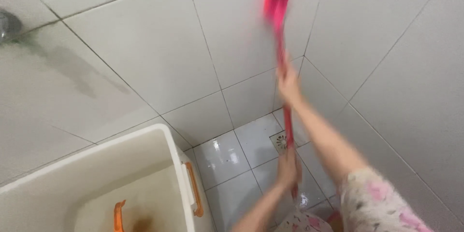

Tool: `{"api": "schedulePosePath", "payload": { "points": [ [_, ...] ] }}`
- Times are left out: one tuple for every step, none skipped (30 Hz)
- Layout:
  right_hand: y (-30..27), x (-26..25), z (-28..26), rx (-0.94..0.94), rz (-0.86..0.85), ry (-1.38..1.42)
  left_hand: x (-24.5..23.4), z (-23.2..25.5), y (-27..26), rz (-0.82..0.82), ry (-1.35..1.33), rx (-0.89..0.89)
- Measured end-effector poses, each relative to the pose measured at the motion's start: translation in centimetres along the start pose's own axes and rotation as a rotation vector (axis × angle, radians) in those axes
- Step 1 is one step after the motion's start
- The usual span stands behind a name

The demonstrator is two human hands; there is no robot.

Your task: Scrubbing the tiled bathroom walls and floor using a long-handled brush and a water sprayer.

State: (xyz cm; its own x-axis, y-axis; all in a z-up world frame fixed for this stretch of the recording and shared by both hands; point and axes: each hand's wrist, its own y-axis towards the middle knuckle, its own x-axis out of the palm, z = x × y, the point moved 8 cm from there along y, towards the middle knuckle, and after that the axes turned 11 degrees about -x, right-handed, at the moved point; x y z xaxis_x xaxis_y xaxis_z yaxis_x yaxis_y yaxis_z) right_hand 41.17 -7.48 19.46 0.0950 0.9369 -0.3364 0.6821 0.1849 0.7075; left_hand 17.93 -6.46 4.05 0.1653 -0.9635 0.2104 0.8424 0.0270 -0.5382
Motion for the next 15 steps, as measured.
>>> {"api": "schedulePosePath", "payload": {
  "points": [
    [4.4, -2.9, -1.2, 0.001, -0.001, -0.005, 1.1, 3.4, 1.6, -0.005, -0.002, -0.001],
    [9.1, -5.6, -3.1, -0.03, 0.045, 0.006, 2.8, 7.4, 3.1, -0.096, -0.054, 0.078],
    [14.6, -7.7, -5.6, -0.069, 0.1, 0.022, 4.0, 12.0, 4.8, -0.185, -0.099, 0.168],
    [15.1, -7.9, -5.3, -0.076, 0.108, 0.021, 4.5, 12.6, 4.9, -0.19, -0.093, 0.176],
    [14.5, -7.9, -4.6, -0.039, 0.077, 0.007, 4.8, 12.5, 4.2, -0.133, -0.013, 0.233],
    [13.8, -7.8, -3.9, -0.001, 0.046, -0.007, 5.1, 12.3, 3.4, -0.078, 0.068, 0.29],
    [8.6, -4.8, -1.2, -0.014, 0.045, -0.011, 4.5, 6.7, 4.0, -0.082, 0.063, 0.302],
    [3.5, -2.7, 1.0, -0.103, 0.025, -0.096, 3.8, 0.2, 4.8, -0.054, -0.014, 0.168],
    [-1.8, -1.5, 3.2, -0.186, 0.01, -0.172, 2.9, -6.4, 4.7, -0.019, -0.084, 0.03],
    [-3.1, -1.4, 2.5, -0.193, 0.014, -0.17, 3.0, -8.8, 5.9, -0.018, -0.082, 0.038],
    [-5.7, -0.4, 4.4, 0.143, -0.106, -0.1, 2.3, -11.7, 6.4, 0.05, 0.001, 0.041],
    [-9.2, 0.8, 5.8, 0.474, -0.233, -0.02, 1.6, -14.6, 7.0, 0.116, 0.084, 0.044],
    [-5.8, -0.6, 5.2, 0.475, -0.235, -0.027, 2.4, -11.1, 6.8, 0.111, 0.08, 0.043],
    [-1.9, -2.5, 4.3, 0.413, -0.197, -0.12, 3.5, -7.3, 6.6, 0.054, 0.061, 0.082],
    [1.9, -4.4, 3.4, 0.35, -0.156, -0.215, 4.6, -3.5, 6.5, -0.005, 0.044, 0.123]
  ]
}}
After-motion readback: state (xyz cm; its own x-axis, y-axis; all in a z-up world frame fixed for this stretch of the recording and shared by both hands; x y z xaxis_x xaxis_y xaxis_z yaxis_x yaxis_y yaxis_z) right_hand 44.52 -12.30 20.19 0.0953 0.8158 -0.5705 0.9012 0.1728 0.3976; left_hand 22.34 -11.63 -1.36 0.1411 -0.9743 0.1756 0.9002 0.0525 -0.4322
